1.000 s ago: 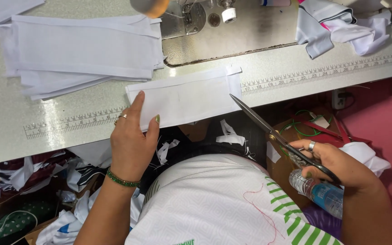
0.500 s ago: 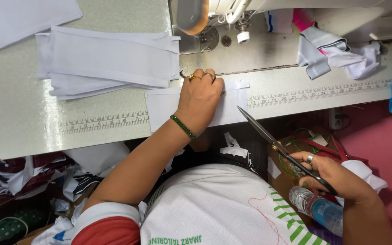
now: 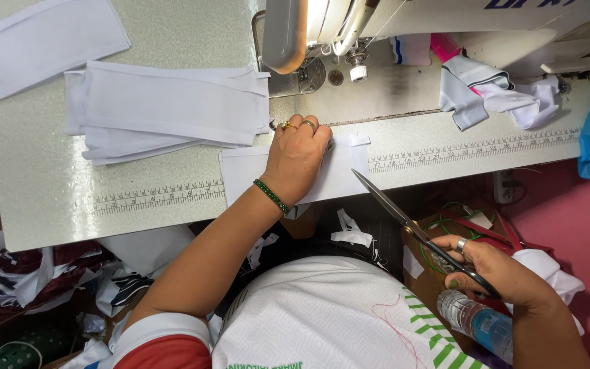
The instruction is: Trimming excess material from small white fabric pieces using scissors at a sewing workstation.
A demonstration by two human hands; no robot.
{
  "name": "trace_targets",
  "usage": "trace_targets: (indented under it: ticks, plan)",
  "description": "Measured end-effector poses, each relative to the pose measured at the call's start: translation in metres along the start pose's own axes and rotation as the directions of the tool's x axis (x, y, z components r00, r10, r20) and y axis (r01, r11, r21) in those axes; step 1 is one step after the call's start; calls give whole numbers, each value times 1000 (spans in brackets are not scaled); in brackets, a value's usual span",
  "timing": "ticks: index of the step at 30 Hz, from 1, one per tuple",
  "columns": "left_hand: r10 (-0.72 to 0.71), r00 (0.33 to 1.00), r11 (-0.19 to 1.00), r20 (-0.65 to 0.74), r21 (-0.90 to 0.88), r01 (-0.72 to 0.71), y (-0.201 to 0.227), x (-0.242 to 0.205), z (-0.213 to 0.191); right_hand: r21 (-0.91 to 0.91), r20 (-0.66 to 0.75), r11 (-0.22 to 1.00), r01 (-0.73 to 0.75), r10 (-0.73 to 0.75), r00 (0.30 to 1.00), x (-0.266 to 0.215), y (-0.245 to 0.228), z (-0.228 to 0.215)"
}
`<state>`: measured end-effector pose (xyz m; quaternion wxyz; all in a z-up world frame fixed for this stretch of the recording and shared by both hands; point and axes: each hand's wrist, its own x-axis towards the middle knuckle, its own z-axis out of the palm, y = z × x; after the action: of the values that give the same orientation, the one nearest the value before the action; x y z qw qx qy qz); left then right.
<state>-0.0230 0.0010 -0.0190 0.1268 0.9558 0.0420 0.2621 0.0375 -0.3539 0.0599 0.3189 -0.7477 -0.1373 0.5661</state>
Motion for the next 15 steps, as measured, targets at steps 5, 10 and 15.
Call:
trace_targets:
  ticks: [5, 10, 15]
  plan:
    - [28, 999, 1000, -23, 14, -28, 4, 0, -7, -11, -34, 1000, -3, 2, 999, 0, 6, 0]
    - [9, 999, 997, 40, -77, -5, 2, 2, -12, -65, -31, 995, 75, -77, 997, 0, 5, 0]
    - [-13, 997, 999, 70, -52, 16, 0, -1, -9, -31, -16, 998, 51, -51, 999, -1, 4, -1]
